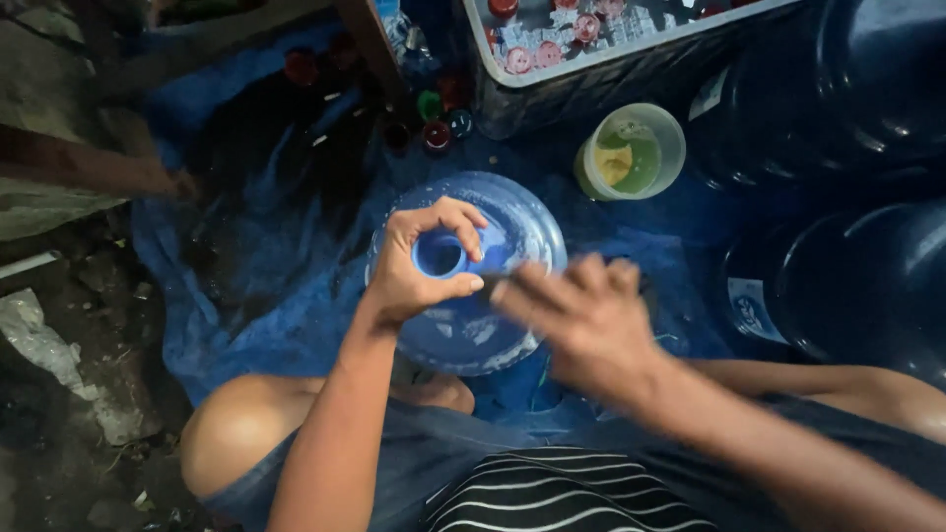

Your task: Scrubbing the exterior of a large plastic water gallon with an abrasive pad to clean it.

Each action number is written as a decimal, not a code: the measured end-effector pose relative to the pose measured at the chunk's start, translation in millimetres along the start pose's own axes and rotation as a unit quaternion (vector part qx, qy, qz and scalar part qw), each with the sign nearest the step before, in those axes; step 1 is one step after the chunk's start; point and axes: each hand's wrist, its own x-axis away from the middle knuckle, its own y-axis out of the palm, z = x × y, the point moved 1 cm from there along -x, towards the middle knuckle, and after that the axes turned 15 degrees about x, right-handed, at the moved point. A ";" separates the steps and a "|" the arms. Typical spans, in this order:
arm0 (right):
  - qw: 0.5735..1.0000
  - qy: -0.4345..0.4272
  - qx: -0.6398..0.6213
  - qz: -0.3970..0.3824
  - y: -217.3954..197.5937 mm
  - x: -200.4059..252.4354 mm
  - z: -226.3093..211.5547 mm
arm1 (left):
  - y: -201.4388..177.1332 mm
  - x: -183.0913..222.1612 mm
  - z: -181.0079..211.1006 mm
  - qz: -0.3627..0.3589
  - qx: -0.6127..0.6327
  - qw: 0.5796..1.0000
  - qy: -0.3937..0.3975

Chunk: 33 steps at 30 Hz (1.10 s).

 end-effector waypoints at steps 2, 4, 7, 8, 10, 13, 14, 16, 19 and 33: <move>1.000 0.008 0.017 -0.005 -5.0 -6.0 6.6 | 4.1 2.6 -1.8 0.007 0.003 1.000 -0.004; 0.998 0.013 0.057 0.013 -2.1 -10.0 7.3 | 5.9 -3.9 -4.6 0.012 0.007 1.000 0.005; 0.994 -0.065 0.008 -0.085 0.5 20.2 -37.2 | 16.7 -4.4 19.1 0.043 -0.090 0.995 -0.031; 0.994 -0.064 0.008 -0.087 5.7 16.0 -26.3 | 13.3 -4.3 12.1 0.042 -0.088 0.995 -0.032; 0.999 -0.027 0.020 0.020 14.8 7.5 -6.3 | 5.5 -0.8 -0.2 0.025 -0.010 1.000 0.002; 0.996 0.014 0.086 0.019 28.5 -6.0 63.2 | 0.6 0.3 0.4 0.020 -0.010 1.000 0.007; 0.996 0.013 0.087 0.017 49.7 -1.2 91.7 | -4.2 2.2 1.1 0.020 -0.007 1.000 0.007; 0.987 0.134 0.051 -0.073 91.5 5.8 158.5 | -13.1 -1.0 1.1 -0.010 0.027 0.999 0.037; 0.968 0.139 0.145 -0.151 145.2 23.0 214.6 | -11.7 -1.5 -8.6 -0.012 0.059 0.997 0.044; 0.843 0.451 0.051 -0.289 284.6 12.5 230.6 | -28.2 -19.9 -28.2 0.190 0.041 0.981 -0.006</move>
